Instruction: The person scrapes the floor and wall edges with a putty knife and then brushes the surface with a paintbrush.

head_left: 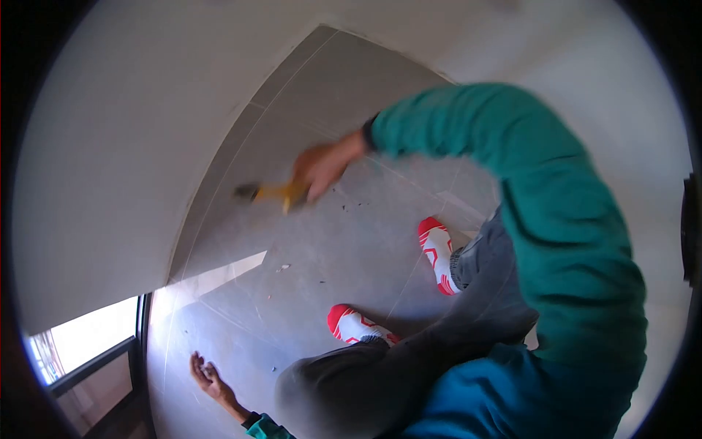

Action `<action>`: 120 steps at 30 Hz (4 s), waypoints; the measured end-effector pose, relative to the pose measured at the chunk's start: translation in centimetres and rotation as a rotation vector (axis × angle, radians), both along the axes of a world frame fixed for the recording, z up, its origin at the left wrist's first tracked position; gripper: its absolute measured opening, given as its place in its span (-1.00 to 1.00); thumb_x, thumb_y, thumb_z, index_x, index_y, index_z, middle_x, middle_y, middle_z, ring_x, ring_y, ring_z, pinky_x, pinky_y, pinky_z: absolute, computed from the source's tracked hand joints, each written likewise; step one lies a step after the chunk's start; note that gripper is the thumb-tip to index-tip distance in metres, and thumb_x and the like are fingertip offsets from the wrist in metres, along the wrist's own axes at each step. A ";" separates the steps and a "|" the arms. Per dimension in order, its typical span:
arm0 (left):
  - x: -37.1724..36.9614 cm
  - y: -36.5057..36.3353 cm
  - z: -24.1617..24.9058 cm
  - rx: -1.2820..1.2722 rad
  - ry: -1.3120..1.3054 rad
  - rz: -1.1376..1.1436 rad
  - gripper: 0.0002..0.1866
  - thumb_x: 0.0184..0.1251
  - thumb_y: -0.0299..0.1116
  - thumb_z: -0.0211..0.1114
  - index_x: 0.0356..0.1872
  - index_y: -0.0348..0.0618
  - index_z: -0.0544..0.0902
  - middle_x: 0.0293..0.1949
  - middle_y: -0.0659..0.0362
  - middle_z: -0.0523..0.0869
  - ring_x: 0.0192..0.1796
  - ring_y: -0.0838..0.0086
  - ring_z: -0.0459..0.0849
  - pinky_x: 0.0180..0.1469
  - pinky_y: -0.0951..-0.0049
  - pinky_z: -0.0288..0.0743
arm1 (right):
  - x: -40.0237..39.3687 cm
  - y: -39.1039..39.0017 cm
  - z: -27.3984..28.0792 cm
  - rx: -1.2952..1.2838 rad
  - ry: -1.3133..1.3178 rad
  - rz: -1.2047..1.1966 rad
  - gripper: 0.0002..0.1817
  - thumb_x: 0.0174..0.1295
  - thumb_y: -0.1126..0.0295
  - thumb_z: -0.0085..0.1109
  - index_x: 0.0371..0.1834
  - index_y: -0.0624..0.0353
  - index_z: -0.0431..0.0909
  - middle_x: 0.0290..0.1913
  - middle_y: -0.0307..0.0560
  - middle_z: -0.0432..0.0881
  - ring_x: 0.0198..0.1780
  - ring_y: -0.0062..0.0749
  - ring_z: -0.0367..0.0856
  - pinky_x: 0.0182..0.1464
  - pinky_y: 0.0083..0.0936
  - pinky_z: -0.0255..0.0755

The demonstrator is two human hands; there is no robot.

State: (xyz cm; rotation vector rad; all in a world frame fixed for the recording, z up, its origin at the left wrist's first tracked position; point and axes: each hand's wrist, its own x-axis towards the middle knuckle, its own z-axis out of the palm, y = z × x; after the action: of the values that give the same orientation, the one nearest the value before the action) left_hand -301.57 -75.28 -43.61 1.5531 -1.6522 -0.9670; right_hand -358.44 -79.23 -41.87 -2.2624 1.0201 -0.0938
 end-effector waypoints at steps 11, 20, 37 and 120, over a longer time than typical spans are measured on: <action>-16.2 1.7 7.7 0.379 -0.207 -0.323 -0.45 0.11 -0.35 0.31 0.20 -0.08 0.43 0.18 0.07 0.50 0.25 0.21 0.40 0.25 0.14 0.24 | -32.4 16.8 3.6 -0.089 0.513 -1.247 -0.55 0.13 0.04 0.13 -0.14 0.23 0.57 -0.27 0.15 0.61 -0.18 0.01 0.57 -0.09 -0.20 0.42; -16.2 1.3 14.0 0.374 -0.466 -0.202 -0.41 0.16 -0.23 0.29 0.23 -0.14 0.36 0.18 0.03 0.49 0.24 0.18 0.41 0.24 0.08 0.23 | -28.3 6.8 -14.7 -0.585 0.486 -1.706 -0.74 0.13 0.20 0.08 -0.36 0.18 0.55 -0.33 0.03 0.61 -0.25 -0.04 0.57 -0.26 -0.14 0.41; -17.1 0.6 14.0 0.448 -0.633 -0.281 -0.40 0.22 -0.22 0.23 0.26 -0.23 0.32 0.21 0.01 0.44 0.27 0.14 0.36 0.28 0.09 0.20 | -36.4 19.7 -10.3 -0.632 0.150 -1.308 -0.64 0.05 0.43 0.22 -0.02 0.10 0.54 -0.05 -0.06 0.61 0.00 -0.17 0.56 0.09 -0.36 0.44; -25.3 -4.4 13.1 0.315 -0.635 -0.569 -0.44 0.26 -0.13 0.16 0.28 -0.03 0.35 0.26 0.05 0.41 0.32 0.14 0.33 0.30 -0.03 0.15 | -19.1 32.5 -10.8 -0.354 0.248 -2.033 -0.71 -0.06 0.37 0.22 -0.23 0.18 0.52 -0.29 0.05 0.55 -0.24 -0.02 0.55 -0.25 -0.21 0.44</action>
State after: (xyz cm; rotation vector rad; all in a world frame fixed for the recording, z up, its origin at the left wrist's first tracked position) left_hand -326.91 -79.69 -30.52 1.7458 -2.5870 -1.1240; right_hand -377.58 -46.75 -52.70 -0.5149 3.0546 -0.8304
